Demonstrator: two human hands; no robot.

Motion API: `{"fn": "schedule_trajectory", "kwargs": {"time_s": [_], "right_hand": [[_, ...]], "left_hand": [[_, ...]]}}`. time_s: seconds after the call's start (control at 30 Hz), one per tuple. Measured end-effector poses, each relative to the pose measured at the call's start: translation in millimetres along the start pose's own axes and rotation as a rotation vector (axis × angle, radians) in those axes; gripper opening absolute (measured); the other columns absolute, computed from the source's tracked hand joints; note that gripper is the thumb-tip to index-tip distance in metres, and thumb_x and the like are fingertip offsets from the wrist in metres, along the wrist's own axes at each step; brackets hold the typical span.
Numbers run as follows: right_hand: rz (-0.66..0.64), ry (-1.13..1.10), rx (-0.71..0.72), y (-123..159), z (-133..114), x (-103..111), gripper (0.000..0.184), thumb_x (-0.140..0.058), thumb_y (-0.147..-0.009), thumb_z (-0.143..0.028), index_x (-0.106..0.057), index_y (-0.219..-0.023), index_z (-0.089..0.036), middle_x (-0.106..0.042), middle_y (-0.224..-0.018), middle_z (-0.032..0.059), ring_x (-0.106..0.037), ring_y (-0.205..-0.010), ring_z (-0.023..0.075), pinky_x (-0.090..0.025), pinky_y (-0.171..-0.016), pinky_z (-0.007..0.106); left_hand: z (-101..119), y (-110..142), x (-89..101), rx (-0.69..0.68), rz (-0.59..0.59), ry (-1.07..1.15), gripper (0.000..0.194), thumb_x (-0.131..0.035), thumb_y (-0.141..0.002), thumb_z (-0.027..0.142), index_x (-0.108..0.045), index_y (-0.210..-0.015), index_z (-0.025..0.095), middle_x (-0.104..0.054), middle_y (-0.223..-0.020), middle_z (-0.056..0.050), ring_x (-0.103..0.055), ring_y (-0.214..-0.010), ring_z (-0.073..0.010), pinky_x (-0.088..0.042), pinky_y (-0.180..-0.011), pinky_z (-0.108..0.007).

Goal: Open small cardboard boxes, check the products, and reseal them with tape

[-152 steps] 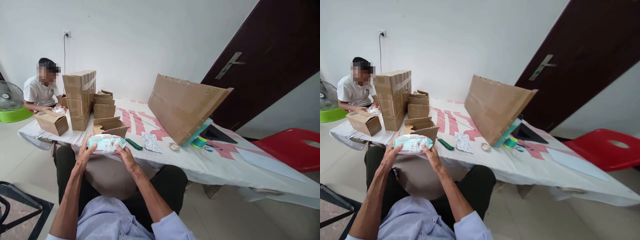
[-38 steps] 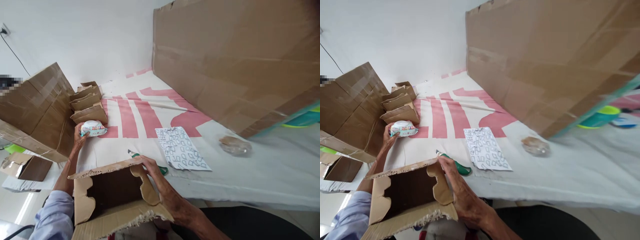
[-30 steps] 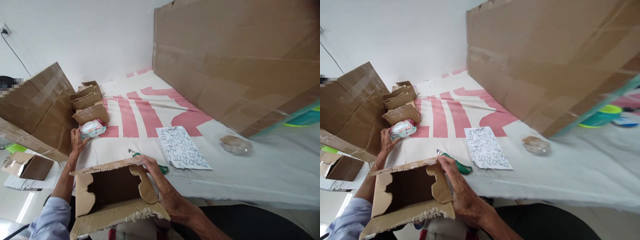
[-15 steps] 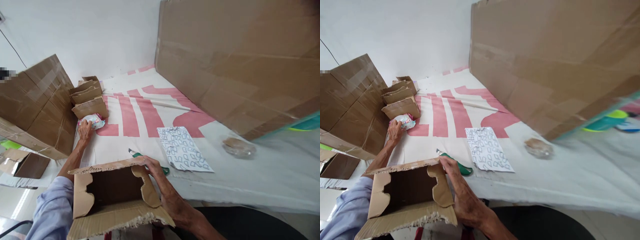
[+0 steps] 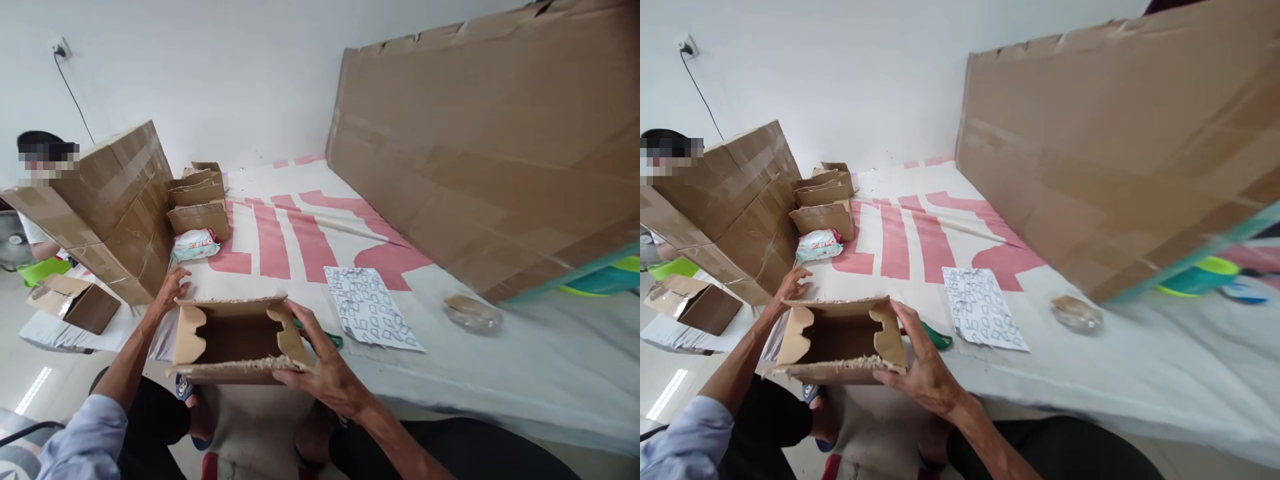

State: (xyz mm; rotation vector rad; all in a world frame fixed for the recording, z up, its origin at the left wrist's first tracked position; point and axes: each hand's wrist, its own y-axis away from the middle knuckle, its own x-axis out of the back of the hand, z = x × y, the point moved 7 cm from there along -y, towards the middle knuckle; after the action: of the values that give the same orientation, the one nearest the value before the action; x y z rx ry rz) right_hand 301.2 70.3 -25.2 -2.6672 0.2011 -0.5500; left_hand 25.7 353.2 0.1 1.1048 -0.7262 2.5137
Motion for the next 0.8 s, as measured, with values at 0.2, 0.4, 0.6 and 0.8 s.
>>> {"fn": "schedule_trajectory", "kwargs": {"time_s": [0.2,0.4,0.6,0.8], "right_hand": [[0.140,0.026,0.016,-49,11,-18,0.104,-0.083,-0.082,-0.040,-0.023,-0.167,-0.035,-0.040,-0.164,0.0120,-0.040,-0.154,0.0359,-0.037,-0.127,0.062],[0.141,-0.015,-0.008,-139,33,-62,0.114,-0.085,-0.078,-0.046,-0.018,-0.169,-0.026,-0.036,-0.166,0.0193,-0.035,-0.155,0.0382,-0.038,-0.124,0.064],[0.053,-0.023,-0.040,-207,41,-99,0.124,-0.086,-0.076,-0.048,-0.012,-0.170,-0.016,-0.021,-0.173,0.0237,-0.025,-0.161,0.0357,-0.034,-0.128,0.053],[0.014,0.123,-0.051,-202,52,-95,0.117,-0.083,-0.079,-0.045,-0.016,-0.170,-0.016,-0.019,-0.176,0.0220,-0.016,-0.165,0.0371,-0.024,-0.133,0.056]], "left_hand": [[-7,92,50.2,0.156,0.204,0.123,0.018,-0.073,-0.080,0.039,-0.076,-0.088,0.023,-0.075,-0.086,-0.007,-0.068,-0.072,-0.0231,-0.055,-0.065,-0.035],[4,137,42.7,0.264,0.241,0.148,0.025,-0.073,-0.081,0.047,-0.071,-0.075,0.023,-0.070,-0.067,-0.003,-0.063,-0.061,-0.0209,-0.051,-0.059,-0.033],[13,76,-18.3,0.294,0.117,0.141,0.032,-0.074,-0.079,0.049,-0.069,-0.066,0.021,-0.068,-0.062,-0.003,-0.063,-0.062,-0.0204,-0.047,-0.065,-0.032],[-7,19,-47.1,0.417,0.145,0.088,0.041,-0.068,-0.085,0.053,-0.069,-0.060,0.021,-0.071,-0.063,-0.008,-0.070,-0.072,-0.0279,-0.047,-0.069,-0.035]]}}
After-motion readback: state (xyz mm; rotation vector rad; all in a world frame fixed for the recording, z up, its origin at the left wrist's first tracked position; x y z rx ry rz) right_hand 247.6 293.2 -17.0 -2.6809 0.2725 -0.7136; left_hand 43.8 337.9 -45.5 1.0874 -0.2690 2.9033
